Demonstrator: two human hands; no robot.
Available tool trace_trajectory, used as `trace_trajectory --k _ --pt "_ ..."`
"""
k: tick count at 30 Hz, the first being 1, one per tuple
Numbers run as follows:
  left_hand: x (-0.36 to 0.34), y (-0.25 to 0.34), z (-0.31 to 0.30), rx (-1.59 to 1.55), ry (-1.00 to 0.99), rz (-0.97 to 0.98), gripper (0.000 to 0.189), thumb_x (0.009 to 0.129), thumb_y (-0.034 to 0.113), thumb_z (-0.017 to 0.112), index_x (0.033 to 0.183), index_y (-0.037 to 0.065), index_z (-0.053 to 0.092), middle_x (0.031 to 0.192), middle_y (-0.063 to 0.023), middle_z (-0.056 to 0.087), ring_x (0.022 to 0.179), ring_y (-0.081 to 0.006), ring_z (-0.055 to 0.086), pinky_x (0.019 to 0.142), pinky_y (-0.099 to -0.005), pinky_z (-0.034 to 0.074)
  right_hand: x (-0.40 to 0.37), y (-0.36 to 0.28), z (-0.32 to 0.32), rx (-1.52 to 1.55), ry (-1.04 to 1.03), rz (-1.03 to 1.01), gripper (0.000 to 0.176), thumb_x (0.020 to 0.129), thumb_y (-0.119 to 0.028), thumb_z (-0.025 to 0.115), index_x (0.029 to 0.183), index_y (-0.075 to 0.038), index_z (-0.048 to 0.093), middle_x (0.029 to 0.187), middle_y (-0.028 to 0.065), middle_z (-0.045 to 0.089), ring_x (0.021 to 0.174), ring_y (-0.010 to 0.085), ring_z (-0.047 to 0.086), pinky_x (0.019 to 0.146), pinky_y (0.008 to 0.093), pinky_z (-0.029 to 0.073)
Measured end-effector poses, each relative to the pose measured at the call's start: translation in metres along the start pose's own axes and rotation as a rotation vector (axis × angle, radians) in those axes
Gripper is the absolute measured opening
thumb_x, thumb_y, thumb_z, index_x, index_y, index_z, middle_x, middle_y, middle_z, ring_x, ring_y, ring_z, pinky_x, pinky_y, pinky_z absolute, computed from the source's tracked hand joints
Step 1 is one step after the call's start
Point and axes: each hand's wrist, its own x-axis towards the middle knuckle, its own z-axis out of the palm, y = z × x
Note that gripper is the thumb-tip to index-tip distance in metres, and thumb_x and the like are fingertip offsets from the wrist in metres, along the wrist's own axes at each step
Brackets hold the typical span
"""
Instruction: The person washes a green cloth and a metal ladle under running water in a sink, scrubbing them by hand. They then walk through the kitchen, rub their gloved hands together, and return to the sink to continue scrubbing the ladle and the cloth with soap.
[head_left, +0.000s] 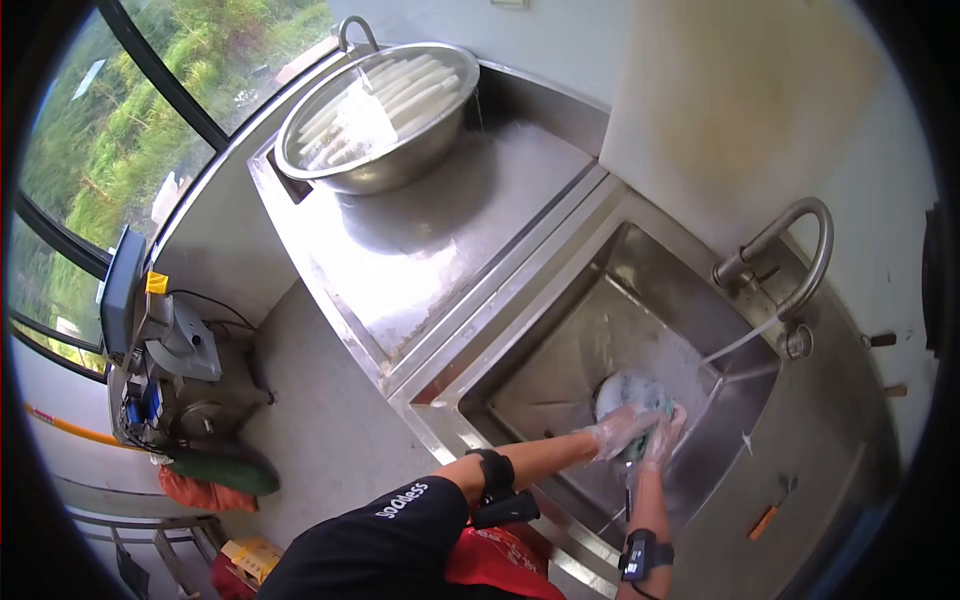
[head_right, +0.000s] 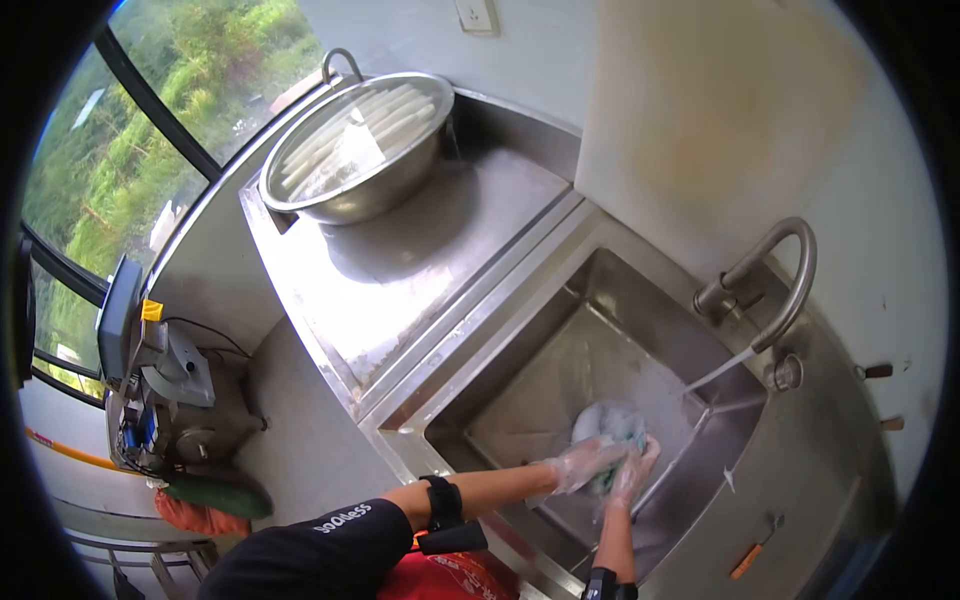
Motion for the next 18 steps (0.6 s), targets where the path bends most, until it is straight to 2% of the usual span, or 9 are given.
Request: trace_trajectory --k 2,5,8,11,12,13,15,16,18 --pt "-0.002 0.026 -0.009 -0.223 -0.031 -0.128 0.03 0.089 0.033 0.05 0.101 0.006 0.054 0.09 -0.0038 0.056 0.084 -0.0139 0.05 0.079 -0.0292 0.042 -0.002 0.004 -0.003 0.35 -0.078 0.081 0.044 0.09 -0.03 0.049 0.128 -0.01 0.042 0.119 0.0134 0.048 0.113 0.0217 0.045 0.094 0.0345 0.038" --pt "-0.001 0.033 -0.018 -0.179 -0.112 0.103 0.03 0.088 0.032 0.052 0.103 0.007 0.052 0.092 -0.002 0.056 0.086 -0.0109 0.049 0.08 -0.0268 0.041 -0.013 -0.005 -0.019 1.051 -0.338 0.43 0.046 0.09 -0.035 0.048 0.128 -0.009 0.043 0.119 0.0136 0.048 0.113 0.0227 0.046 0.093 0.0349 0.039" --pt "0.016 -0.003 -0.006 0.057 -0.009 0.142 0.031 0.087 0.03 0.054 0.106 0.006 0.053 0.096 -0.0105 0.058 0.09 -0.0198 0.053 0.083 -0.0306 0.042 -0.002 0.005 -0.021 0.947 -0.227 0.5 0.046 0.088 -0.04 0.05 0.121 -0.008 0.05 0.113 0.013 0.054 0.104 0.0237 0.051 0.088 0.0354 0.042" --pt "0.019 -0.015 -0.005 0.291 0.22 0.033 0.035 0.084 0.028 0.053 0.112 0.006 0.052 0.106 -0.0179 0.058 0.099 -0.0291 0.054 0.087 -0.0352 0.041 0.002 -0.01 -0.028 -0.412 -0.176 -0.002 0.056 0.086 -0.043 0.054 0.128 -0.007 0.046 0.122 0.0184 0.048 0.109 0.028 0.049 0.091 0.0391 0.04" --pt "0.033 -0.05 -0.002 0.425 0.308 0.073 0.035 0.084 0.028 0.052 0.113 0.007 0.052 0.108 -0.018 0.057 0.101 -0.0298 0.054 0.087 -0.0358 0.041 -0.025 -0.046 -0.002 -0.296 0.061 0.046 0.05 0.082 -0.038 0.061 0.114 -0.001 0.053 0.11 0.02 0.053 0.094 0.028 0.055 0.079 0.0413 0.044" --pt "0.042 -0.069 0.001 0.556 0.397 0.113 0.036 0.084 0.027 0.051 0.113 0.007 0.053 0.11 -0.0181 0.057 0.103 -0.0305 0.054 0.087 -0.0364 0.041 -0.028 -0.041 0.001 -0.376 -0.034 -0.128 0.043 0.08 -0.035 0.063 0.103 -0.001 0.054 0.098 0.0168 0.055 0.086 0.0264 0.055 0.074 0.0402 0.044" --pt "0.03 -0.032 -0.001 0.661 0.216 0.086 0.033 0.085 0.023 0.044 0.112 0.009 0.058 0.104 -0.018 0.059 0.102 -0.0311 0.054 0.089 -0.0396 0.041 -0.028 -0.021 0.006 -0.537 -0.228 -0.473 0.032 0.077 -0.029 0.067 0.083 0.0 0.056 0.074 0.0105 0.058 0.068 0.0231 0.054 0.063 0.0381 0.043" --pt "0.029 -0.029 0.001 0.598 0.11 -0.013 0.033 0.085 0.025 0.046 0.112 0.01 0.057 0.106 -0.0176 0.059 0.103 -0.0306 0.054 0.088 -0.0393 0.041 -0.031 -0.027 0.018 -0.47 -0.121 -0.602 0.03 0.08 -0.027 0.065 0.073 0.0 0.052 0.064 0.0091 0.055 0.063 0.0222 0.053 0.06 0.0372 0.042" --pt "0.031 -0.034 0.008 0.562 0.043 -0.026 0.029 0.084 0.024 0.048 0.107 0.009 0.058 0.102 -0.0161 0.061 0.099 -0.0292 0.056 0.084 -0.0383 0.043 -0.001 -0.016 0.008 -0.452 0.106 -0.378 0.029 0.081 -0.026 0.064 0.074 0.0 0.053 0.066 0.0104 0.056 0.065 0.0247 0.054 0.061 0.0375 0.042"
